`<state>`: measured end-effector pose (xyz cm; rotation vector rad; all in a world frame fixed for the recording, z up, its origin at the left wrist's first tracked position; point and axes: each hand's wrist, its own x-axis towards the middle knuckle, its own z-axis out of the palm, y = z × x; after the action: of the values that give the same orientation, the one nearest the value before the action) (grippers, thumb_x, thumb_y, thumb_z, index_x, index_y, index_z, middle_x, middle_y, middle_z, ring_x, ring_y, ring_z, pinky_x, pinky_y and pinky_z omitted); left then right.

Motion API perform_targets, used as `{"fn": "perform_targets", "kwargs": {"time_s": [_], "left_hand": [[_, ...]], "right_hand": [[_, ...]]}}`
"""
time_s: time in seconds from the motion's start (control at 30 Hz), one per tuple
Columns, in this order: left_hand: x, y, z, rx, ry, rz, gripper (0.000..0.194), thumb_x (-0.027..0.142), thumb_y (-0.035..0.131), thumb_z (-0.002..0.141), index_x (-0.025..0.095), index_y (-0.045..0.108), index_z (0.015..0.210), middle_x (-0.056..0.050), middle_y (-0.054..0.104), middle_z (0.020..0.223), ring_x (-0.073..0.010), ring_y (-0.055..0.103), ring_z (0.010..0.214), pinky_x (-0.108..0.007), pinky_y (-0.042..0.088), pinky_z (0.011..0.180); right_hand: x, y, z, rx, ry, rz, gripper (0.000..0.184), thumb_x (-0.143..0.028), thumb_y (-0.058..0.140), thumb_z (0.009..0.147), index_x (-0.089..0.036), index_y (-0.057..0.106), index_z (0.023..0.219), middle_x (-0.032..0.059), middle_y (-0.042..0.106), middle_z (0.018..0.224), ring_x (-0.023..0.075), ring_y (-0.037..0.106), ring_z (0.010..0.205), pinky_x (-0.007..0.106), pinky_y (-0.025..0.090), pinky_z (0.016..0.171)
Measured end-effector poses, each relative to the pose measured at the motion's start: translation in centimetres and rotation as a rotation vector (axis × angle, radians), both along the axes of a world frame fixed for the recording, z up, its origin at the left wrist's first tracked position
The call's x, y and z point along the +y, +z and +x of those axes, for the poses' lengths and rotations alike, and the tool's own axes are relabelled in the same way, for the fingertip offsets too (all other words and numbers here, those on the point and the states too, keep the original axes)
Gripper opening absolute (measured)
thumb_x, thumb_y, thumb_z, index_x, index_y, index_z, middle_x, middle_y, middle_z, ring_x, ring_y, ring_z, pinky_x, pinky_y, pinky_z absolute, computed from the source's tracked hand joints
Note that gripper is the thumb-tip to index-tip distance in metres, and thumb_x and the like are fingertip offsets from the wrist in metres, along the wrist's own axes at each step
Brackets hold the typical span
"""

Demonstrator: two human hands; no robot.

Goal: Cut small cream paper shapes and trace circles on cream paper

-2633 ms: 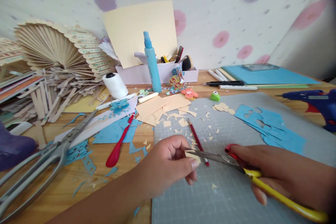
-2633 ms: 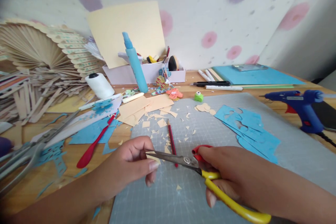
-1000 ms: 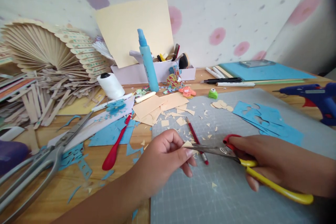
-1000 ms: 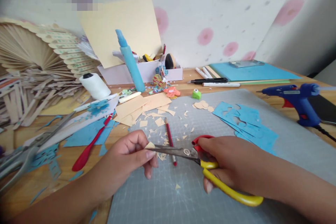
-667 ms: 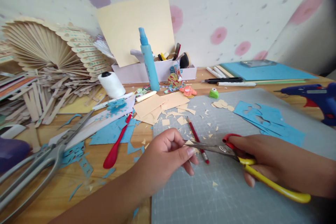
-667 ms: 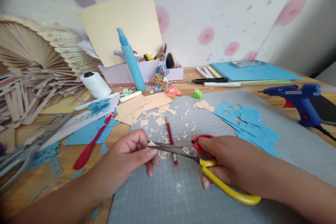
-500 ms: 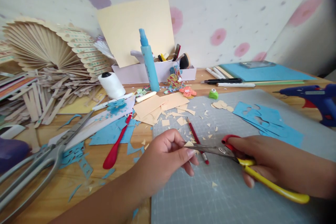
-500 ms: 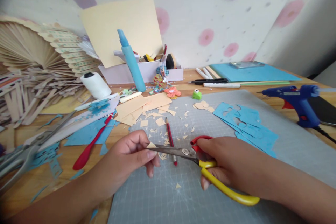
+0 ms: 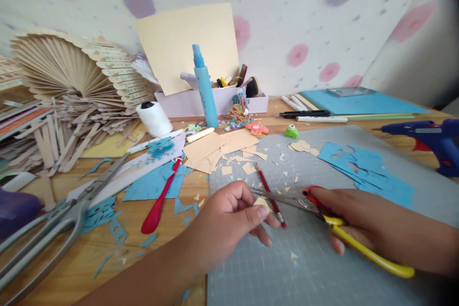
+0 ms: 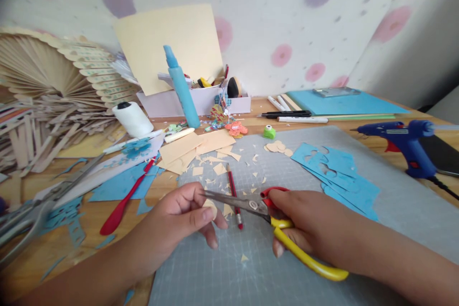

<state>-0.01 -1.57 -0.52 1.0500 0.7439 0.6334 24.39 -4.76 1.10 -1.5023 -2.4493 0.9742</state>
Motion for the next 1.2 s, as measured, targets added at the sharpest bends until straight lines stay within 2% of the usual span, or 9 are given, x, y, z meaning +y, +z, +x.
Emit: {"fn": "perform_targets", "kwargs": {"time_s": [0.2, 0.43, 0.6, 0.73, 0.87, 1.03, 1.2], "left_hand": [[0.01, 0.12, 0.23, -0.014, 0.017, -0.015, 0.034, 0.032, 0.073, 0.071, 0.017, 0.044, 0.066, -0.001, 0.07, 0.069, -0.0105, 0.063, 0.053, -0.025, 0.048, 0.057], [0.08, -0.34, 0.02, -0.006, 0.042, 0.031, 0.033, 0.027, 0.069, 0.076, 0.017, 0.039, 0.066, 0.001, 0.071, 0.07, -0.0095, 0.064, 0.052, -0.022, 0.047, 0.054], [0.12, -0.24, 0.12, -0.025, 0.039, 0.031, 0.034, 0.028, 0.07, 0.075, 0.017, 0.039, 0.066, 0.001, 0.07, 0.069, -0.0093, 0.064, 0.051, -0.022, 0.047, 0.054], [0.02, -0.22, 0.15, -0.012, 0.028, 0.027, 0.033, 0.029, 0.07, 0.075, 0.017, 0.041, 0.067, 0.0, 0.07, 0.07, -0.0095, 0.063, 0.052, -0.023, 0.047, 0.055], [0.04, -0.39, 0.12, -0.008, 0.04, 0.025, 0.031, 0.028, 0.069, 0.076, 0.017, 0.041, 0.068, 0.001, 0.07, 0.071, -0.0094, 0.063, 0.051, -0.024, 0.049, 0.055], [0.15, -0.24, 0.27, 0.002, 0.044, 0.036, 0.027, 0.024, 0.066, 0.077, 0.017, 0.042, 0.068, 0.002, 0.07, 0.07, -0.0086, 0.064, 0.051, -0.021, 0.048, 0.054], [-0.14, 0.1, 0.28, 0.002, 0.039, 0.035, 0.022, 0.02, 0.065, 0.077, 0.016, 0.045, 0.069, 0.002, 0.07, 0.068, -0.0081, 0.063, 0.051, -0.022, 0.049, 0.055]], "right_hand": [[-0.06, -0.09, 0.1, -0.043, 0.006, -0.003, 0.011, -0.022, 0.052, 0.084, -0.02, 0.062, 0.089, 0.0038, 0.072, 0.088, 0.0225, 0.065, 0.075, 0.03, 0.05, 0.065], [0.02, 0.0, 0.02, -0.041, -0.02, -0.038, 0.005, -0.022, 0.052, 0.083, -0.022, 0.057, 0.082, 0.0048, 0.073, 0.105, 0.0249, 0.067, 0.087, 0.029, 0.05, 0.064], [0.14, -0.04, 0.11, -0.014, 0.008, -0.049, 0.01, -0.024, 0.048, 0.088, -0.021, 0.057, 0.085, 0.0033, 0.073, 0.091, 0.0222, 0.066, 0.078, 0.031, 0.05, 0.068], [-0.08, 0.21, 0.07, 0.002, 0.011, 0.0, 0.019, -0.029, 0.041, 0.094, -0.022, 0.058, 0.089, 0.0029, 0.071, 0.08, 0.0209, 0.065, 0.073, 0.031, 0.049, 0.069], [-0.33, 0.49, -0.15, -0.047, 0.03, 0.03, 0.019, -0.031, 0.044, 0.092, -0.021, 0.058, 0.084, 0.0069, 0.071, 0.084, 0.0217, 0.064, 0.073, 0.03, 0.049, 0.066], [-0.34, 0.4, -0.29, -0.091, 0.011, 0.057, 0.013, -0.027, 0.048, 0.089, -0.022, 0.059, 0.084, 0.0047, 0.07, 0.087, 0.021, 0.064, 0.076, 0.029, 0.048, 0.067], [-0.33, 0.53, -0.28, -0.106, 0.033, 0.037, 0.016, -0.027, 0.045, 0.09, -0.022, 0.059, 0.085, 0.0058, 0.071, 0.088, 0.0226, 0.065, 0.076, 0.03, 0.049, 0.067]]}}
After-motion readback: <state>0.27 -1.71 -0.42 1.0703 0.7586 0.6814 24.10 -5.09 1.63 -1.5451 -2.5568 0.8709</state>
